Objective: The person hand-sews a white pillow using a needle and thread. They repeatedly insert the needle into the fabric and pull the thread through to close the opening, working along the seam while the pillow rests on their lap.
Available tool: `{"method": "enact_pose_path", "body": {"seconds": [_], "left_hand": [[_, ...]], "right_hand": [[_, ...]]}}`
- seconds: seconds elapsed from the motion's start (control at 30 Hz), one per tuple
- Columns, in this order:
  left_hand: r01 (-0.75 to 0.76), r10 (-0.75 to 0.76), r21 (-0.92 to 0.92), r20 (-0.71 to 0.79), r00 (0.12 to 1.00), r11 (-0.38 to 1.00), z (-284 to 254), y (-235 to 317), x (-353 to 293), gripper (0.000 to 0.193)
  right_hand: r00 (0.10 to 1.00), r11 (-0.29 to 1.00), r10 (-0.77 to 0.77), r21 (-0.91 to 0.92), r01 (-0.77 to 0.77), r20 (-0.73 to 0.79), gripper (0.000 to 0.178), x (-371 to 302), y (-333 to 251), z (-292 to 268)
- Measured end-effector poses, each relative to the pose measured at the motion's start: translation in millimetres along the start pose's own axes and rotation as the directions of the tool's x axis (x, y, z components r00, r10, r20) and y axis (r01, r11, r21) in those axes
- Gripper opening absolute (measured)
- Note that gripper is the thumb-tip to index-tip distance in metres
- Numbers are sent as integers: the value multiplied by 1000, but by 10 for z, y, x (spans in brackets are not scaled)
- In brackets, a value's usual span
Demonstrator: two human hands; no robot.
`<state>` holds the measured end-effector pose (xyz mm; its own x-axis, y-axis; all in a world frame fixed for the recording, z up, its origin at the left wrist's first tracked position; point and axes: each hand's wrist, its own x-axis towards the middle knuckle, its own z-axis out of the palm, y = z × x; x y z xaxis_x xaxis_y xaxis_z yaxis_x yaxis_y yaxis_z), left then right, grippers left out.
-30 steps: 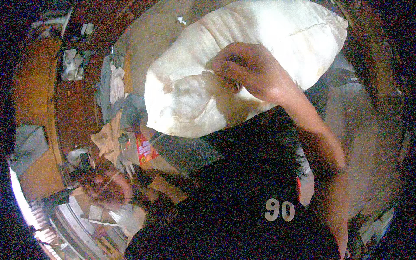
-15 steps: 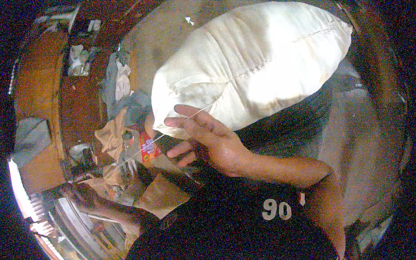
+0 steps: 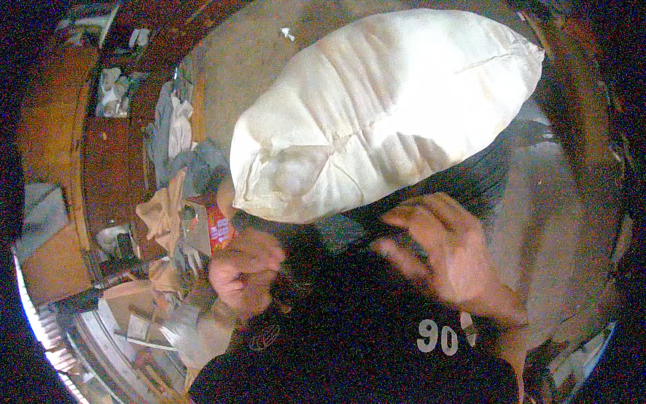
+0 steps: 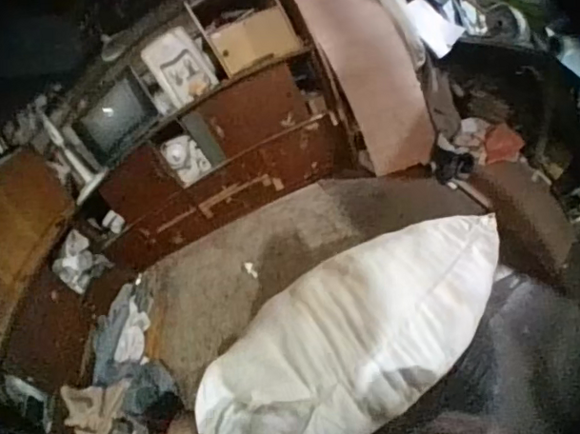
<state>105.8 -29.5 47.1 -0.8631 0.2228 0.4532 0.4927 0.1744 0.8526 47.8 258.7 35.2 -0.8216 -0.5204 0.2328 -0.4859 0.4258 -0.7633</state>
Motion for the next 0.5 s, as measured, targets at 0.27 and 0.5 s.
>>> {"method": "enact_pose_path", "body": {"seconds": [0.27, 0.5], "left_hand": [[-1, 2, 173, -5, 1000, 985, 361, -173, 246, 32], [81, -50, 295, -111, 993, 952, 457, -321, 280, 28]], "right_hand": [[996, 871, -79, 483, 84, -30, 28, 63, -15, 382], [972, 644, 223, 760, -86, -78, 10, 197, 56, 325]]}}
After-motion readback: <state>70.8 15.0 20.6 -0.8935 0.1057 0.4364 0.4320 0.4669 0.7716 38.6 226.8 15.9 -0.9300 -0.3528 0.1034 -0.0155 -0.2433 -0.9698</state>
